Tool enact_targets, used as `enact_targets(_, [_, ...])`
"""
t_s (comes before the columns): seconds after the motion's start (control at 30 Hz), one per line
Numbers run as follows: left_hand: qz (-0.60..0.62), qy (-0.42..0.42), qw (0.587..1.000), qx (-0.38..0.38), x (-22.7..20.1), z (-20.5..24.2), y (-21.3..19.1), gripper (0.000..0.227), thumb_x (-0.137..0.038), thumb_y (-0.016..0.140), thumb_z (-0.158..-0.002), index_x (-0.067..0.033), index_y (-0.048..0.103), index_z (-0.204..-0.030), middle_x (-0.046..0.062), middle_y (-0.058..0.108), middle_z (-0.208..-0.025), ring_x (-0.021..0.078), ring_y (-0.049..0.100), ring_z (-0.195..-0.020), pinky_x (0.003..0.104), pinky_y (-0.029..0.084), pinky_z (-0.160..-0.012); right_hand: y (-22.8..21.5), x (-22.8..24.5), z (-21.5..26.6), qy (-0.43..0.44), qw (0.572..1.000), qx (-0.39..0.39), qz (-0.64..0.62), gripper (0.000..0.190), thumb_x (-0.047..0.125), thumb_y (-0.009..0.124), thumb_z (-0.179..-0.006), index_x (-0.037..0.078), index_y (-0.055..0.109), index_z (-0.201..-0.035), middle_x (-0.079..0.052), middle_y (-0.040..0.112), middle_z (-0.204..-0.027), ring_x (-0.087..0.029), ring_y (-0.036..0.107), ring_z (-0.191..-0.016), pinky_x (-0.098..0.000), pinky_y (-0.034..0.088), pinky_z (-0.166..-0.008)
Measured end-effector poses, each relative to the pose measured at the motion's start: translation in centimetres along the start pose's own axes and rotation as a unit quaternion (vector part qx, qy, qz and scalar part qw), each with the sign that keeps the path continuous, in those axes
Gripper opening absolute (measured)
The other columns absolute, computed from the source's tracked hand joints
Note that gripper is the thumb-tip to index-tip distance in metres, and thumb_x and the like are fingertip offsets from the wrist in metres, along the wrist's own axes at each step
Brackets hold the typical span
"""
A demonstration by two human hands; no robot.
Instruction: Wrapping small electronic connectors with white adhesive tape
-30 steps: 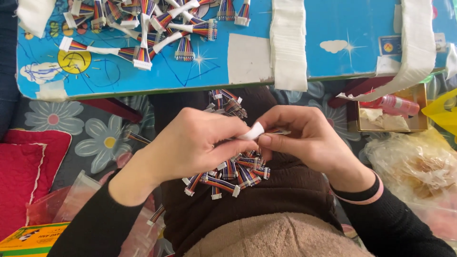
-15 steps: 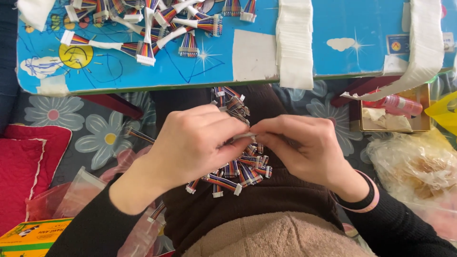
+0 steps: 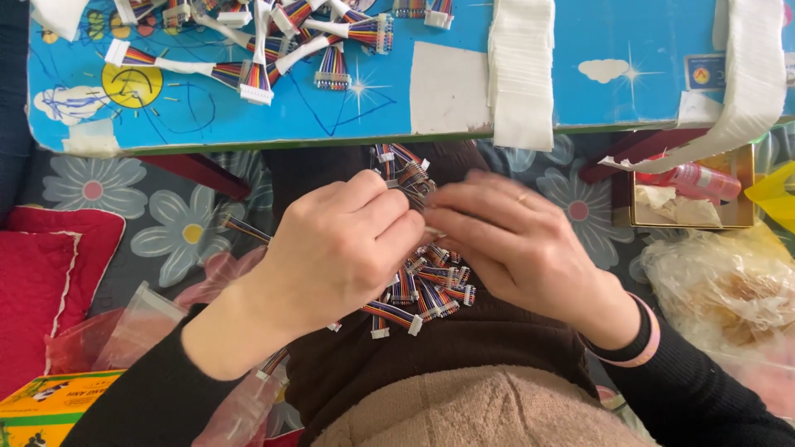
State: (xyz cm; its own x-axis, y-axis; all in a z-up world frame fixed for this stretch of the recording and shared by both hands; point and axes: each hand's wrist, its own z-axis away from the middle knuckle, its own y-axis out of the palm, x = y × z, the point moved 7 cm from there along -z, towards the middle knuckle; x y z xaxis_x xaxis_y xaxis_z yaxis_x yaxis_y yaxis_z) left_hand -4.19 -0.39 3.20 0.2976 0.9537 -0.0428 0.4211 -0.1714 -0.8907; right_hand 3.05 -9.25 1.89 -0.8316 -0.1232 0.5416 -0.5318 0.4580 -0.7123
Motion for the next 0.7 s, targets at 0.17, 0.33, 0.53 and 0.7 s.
enact_targets(0.17, [0.073,-0.076,0.994,0.013,0.7,0.1,0.5,0.035,-0.026,0.059,-0.097,-0.0117,0.049,-0.067,0.002,0.044,-0.057,0.0177,0.042,-0.052,0.032,0.03,-0.037,-0.1,0.1,0.3,-0.017,0.999,-0.042,0.023,0.008,-0.002,0.052,-0.089,0.0,0.061,-0.089,-0.01,0.057,-0.068,-0.022,0.056,-0.06,-0.0442,0.052,-0.087])
enact_targets(0.33, [0.578,-0.214,0.787,-0.004,2.1,-1.3,-0.2,0.013,-0.013,0.055,-0.09,-0.0036,0.062,-0.095,0.009,0.07,-0.079,0.0154,0.073,-0.073,0.024,0.061,-0.072,3.2,-3.5,1.4,0.286,0.835,0.01,-0.47,0.027,0.02,0.049,-0.094,0.0,0.059,-0.079,-0.007,0.061,-0.064,-0.011,0.055,-0.058,-0.0218,0.045,-0.056])
enact_targets(0.53, [0.309,-0.281,0.899,-0.132,9.7,-1.8,-3.7,0.02,-0.006,0.057,-0.104,0.0016,0.062,-0.086,0.013,0.07,-0.082,0.0196,0.076,-0.084,0.023,0.055,-0.054,8.0,-5.4,0.9,0.156,0.983,0.069,-0.076,0.026,0.024,0.064,-0.084,0.007,0.062,-0.104,-0.008,0.067,-0.093,-0.027,0.063,-0.082,-0.0374,0.048,-0.069])
enact_targets(0.7, [0.127,-0.219,0.965,-0.073,12.3,-1.8,-4.8,0.036,-0.023,0.05,-0.115,0.0022,0.063,-0.093,0.008,0.061,-0.074,0.0136,0.06,-0.06,0.026,0.045,-0.053,10.5,-5.4,1.5,0.082,0.988,0.111,0.067,0.014,0.018,0.065,-0.084,0.007,0.058,-0.088,-0.007,0.057,-0.087,-0.028,0.053,-0.076,-0.0392,0.044,-0.063])
